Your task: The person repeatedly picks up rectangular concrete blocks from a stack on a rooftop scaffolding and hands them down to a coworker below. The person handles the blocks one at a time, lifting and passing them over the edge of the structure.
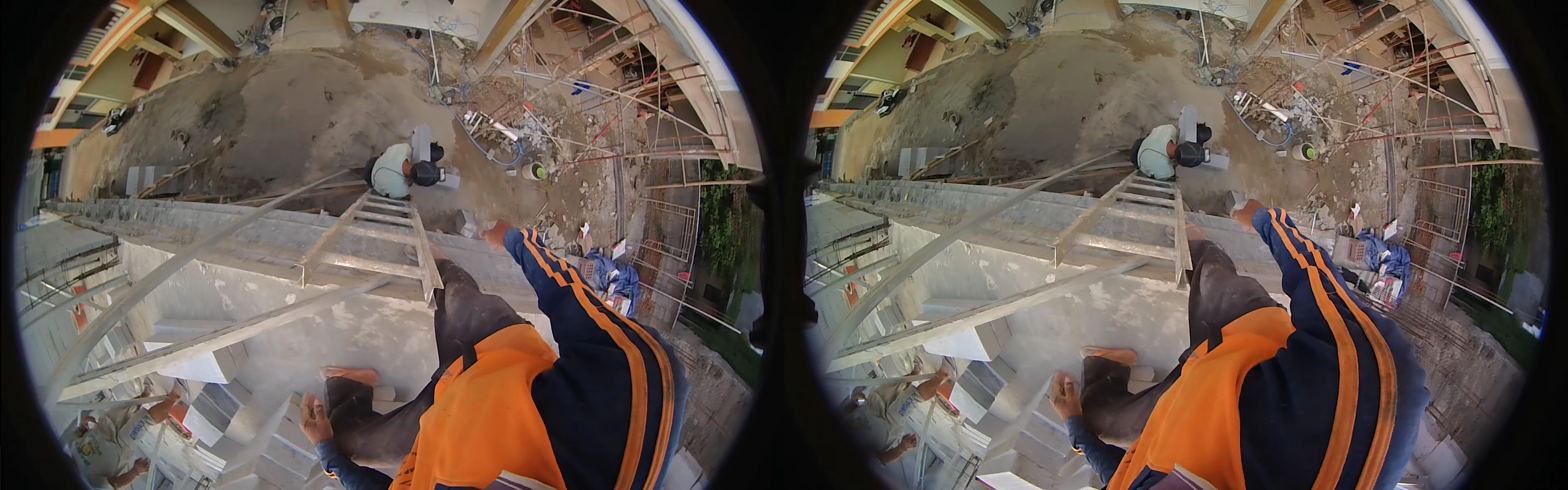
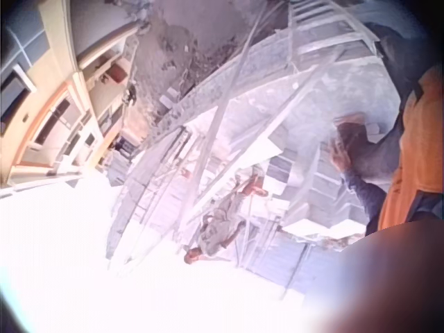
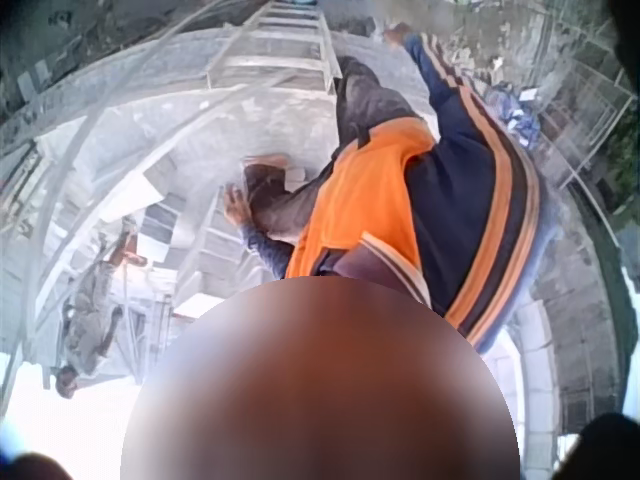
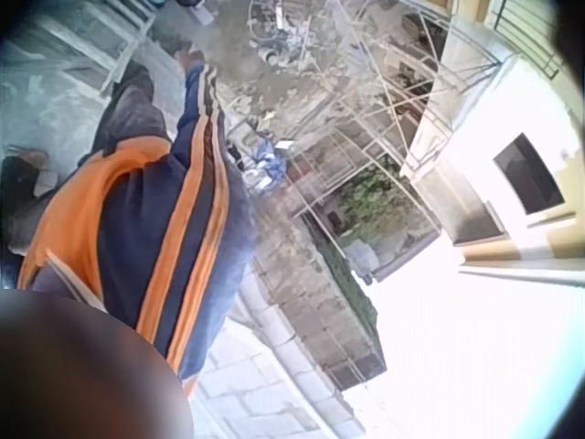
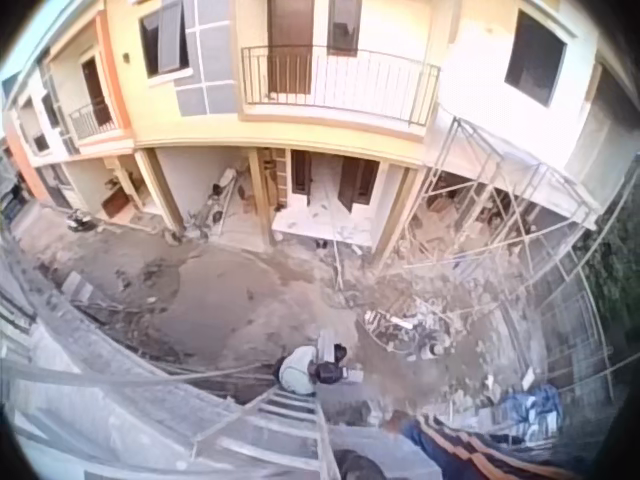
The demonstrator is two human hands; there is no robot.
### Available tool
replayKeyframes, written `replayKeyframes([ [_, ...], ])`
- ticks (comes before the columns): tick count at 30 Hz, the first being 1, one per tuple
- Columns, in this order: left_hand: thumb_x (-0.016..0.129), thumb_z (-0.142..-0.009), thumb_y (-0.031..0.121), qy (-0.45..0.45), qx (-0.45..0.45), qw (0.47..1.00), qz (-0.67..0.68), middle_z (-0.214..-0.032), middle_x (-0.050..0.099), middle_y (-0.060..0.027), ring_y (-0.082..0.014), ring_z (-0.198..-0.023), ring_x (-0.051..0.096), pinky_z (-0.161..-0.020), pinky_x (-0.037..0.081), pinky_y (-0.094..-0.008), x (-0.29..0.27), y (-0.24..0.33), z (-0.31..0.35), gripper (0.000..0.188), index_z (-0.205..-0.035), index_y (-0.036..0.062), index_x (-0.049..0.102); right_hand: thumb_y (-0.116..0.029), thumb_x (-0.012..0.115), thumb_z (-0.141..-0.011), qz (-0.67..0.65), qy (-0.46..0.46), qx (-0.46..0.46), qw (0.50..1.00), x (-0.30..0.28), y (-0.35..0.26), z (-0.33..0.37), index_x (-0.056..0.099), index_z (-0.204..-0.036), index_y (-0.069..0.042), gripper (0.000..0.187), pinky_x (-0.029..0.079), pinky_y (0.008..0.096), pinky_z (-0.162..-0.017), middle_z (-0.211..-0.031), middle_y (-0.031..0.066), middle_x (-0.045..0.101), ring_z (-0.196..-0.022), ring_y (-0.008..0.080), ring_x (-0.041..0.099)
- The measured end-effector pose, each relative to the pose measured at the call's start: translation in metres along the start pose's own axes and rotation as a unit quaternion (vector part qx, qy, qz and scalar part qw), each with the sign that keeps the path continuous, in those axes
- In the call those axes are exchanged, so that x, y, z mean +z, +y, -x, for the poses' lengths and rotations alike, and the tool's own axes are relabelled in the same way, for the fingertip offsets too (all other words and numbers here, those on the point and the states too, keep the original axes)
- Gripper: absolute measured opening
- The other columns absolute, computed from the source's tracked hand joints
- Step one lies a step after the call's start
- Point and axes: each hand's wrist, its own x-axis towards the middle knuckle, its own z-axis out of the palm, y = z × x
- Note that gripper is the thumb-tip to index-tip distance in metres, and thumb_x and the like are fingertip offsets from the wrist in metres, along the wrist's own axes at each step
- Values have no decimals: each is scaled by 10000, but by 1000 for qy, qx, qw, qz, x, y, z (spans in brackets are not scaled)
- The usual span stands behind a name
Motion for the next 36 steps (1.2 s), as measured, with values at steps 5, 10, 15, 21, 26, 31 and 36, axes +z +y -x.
replayKeyframes([
  [5,618,-958,238,37,-9,999,-17,-1204,639,-195,-241,-1063,629,-894,515,-333,-14,13,17,441,-1291,-43,556,-496,651,-805,-20,6,25,999,-29,5,-24,679,-913,86,592,551,410,-550,-767,187,715,-616,294,692],
  [10,629,-954,243,108,19,994,-3,-1162,655,-199,-254,-1027,641,-862,526,-343,-31,2,39,440,-1289,-35,571,-517,709,-795,-43,12,61,997,-60,-5,-61,655,-911,69,600,556,442,-554,-795,161,702,-649,320,695],
  [15,649,-922,217,166,-32,985,-43,-1149,661,-204,-250,-952,654,-817,539,-342,-28,-17,58,456,-1280,-53,571,-643,632,-812,-155,-38,84,984,-80,-30,-94,581,-1197,60,803,568,462,-629,-948,194,698,-781,348,698],
  [21,675,-901,253,167,-42,983,-67,-1115,667,-188,-224,-909,647,-782,537,-334,-19,1,50,472,-1269,-29,589,-814,568,-725,-270,-46,104,956,-103,-46,-115,296,-1484,-26,1128,555,467,-801,-1256,248,573,-984,380,647],
  [26,658,-895,216,113,-148,976,-113,-1255,619,-175,-280,-1048,626,-907,496,-363,-17,40,46,483,-1297,-34,563,-899,558,-624,-326,20,135,936,-106,-30,-160,331,-1484,-51,1229,546,470,-813,-1284,235,559,-1028,369,630],
  [31,620,-928,160,107,-173,976,-83,-1232,609,-201,-273,-1005,634,-845,528,-343,-15,37,27,446,-1311,-55,541,-890,554,-634,-284,94,91,950,-66,-10,-240,407,-1427,-6,1196,466,462,-942,-1280,256,547,-1165,370,554],
  [36,620,-934,155,105,-188,976,-42,-1220,600,-186,-273,-1011,614,-839,541,-373,-12,24,15,449,-1313,-67,528,-805,616,-640,-164,135,43,976,36,-19,-293,407,-1414,21,1151,438,472,-983,-1321,273,497,-1217,389,504],
])
